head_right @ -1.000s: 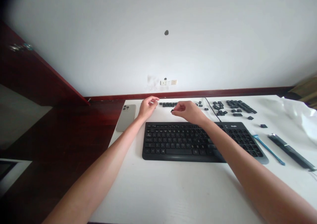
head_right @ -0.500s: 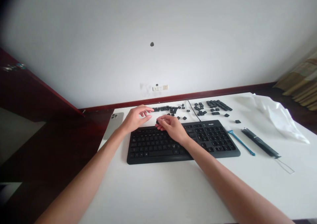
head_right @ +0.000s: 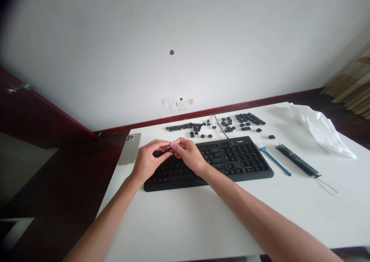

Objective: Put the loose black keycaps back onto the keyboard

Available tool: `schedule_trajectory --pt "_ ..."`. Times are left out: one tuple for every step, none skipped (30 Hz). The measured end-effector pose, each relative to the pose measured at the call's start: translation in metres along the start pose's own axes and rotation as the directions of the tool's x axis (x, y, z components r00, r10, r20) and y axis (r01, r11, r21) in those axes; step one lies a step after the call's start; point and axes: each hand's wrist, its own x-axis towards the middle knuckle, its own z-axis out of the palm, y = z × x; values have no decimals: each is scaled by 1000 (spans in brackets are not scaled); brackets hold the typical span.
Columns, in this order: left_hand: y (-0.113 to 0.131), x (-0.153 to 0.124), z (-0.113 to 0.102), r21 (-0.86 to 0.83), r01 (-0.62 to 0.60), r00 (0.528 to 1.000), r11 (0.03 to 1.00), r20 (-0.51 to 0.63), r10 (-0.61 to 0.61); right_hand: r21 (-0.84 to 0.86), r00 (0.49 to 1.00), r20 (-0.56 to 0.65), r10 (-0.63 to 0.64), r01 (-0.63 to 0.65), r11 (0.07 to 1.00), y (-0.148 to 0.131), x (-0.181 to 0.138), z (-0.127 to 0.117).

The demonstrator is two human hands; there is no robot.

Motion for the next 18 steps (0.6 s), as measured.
schedule_trajectory --pt "-1 -2 2 -58 28 1000 998 -9 -28 -1 1000 -6 -2 2 1000 1 -1 2" --pt "-2 -4 4 -117 58 998 991 -11 -60 -14 1000 -9 -7 7 1000 1 -1 3" --pt "-3 -5 6 -169 88 996 982 -15 -92 -45 1000 -7 -21 20 999 0 -2 4" --pt "-3 -7 9 -207 112 993 972 -24 -120 -102 999 -5 -48 47 994 -1 -3 4" --pt "-4 -8 11 -224 127 990 966 -40 -139 -181 996 -5 -86 84 980 -3 -4 4" --pt "-4 -10 13 -219 129 987 967 -61 -146 -270 992 -6 -128 121 955 -5 -5 3" --pt "-4 -11 15 -194 119 987 974 -85 -138 -356 986 -9 -166 152 922 -6 -6 2" --pt "-5 -11 16 -158 98 987 983 -107 -116 -428 981 -12 -196 172 887 -7 -6 1" --pt "-6 -12 17 -117 70 989 991 -122 -84 -484 977 -18 -215 179 857 -8 -7 0" --pt "-7 -12 18 -80 39 990 996 -129 -50 -520 974 -24 -224 179 835 -8 -7 0" --pt "-8 -12 18 -50 11 991 999 -131 -17 -539 973 -26 -229 179 823 -7 -7 -1" --pt "-9 -11 18 -26 -13 991 1000 -130 10 -548 971 -26 -236 183 816 -6 -7 -2" --pt "-11 -10 18 -11 -31 992 999 -124 30 -548 969 -26 -244 190 814 -5 -6 -2" --pt "-12 -10 17 -2 -42 993 999 -113 42 -540 968 -23 -250 198 818 -4 -7 -2" --pt "-12 -9 16 3 -49 994 999 -100 50 -523 967 -18 -253 207 827 -3 -7 -2" --pt "-13 -9 15 8 -54 995 999 -86 55 -505 967 -11 -255 214 836 -1 -7 -1" --pt "-13 -9 13 14 -57 996 998 -75 58 -490 967 -6 -255 219 843 0 -7 0" --pt "-12 -9 12 22 -59 996 998 -67 60 -476 967 -5 -255 222 851 1 -8 1"
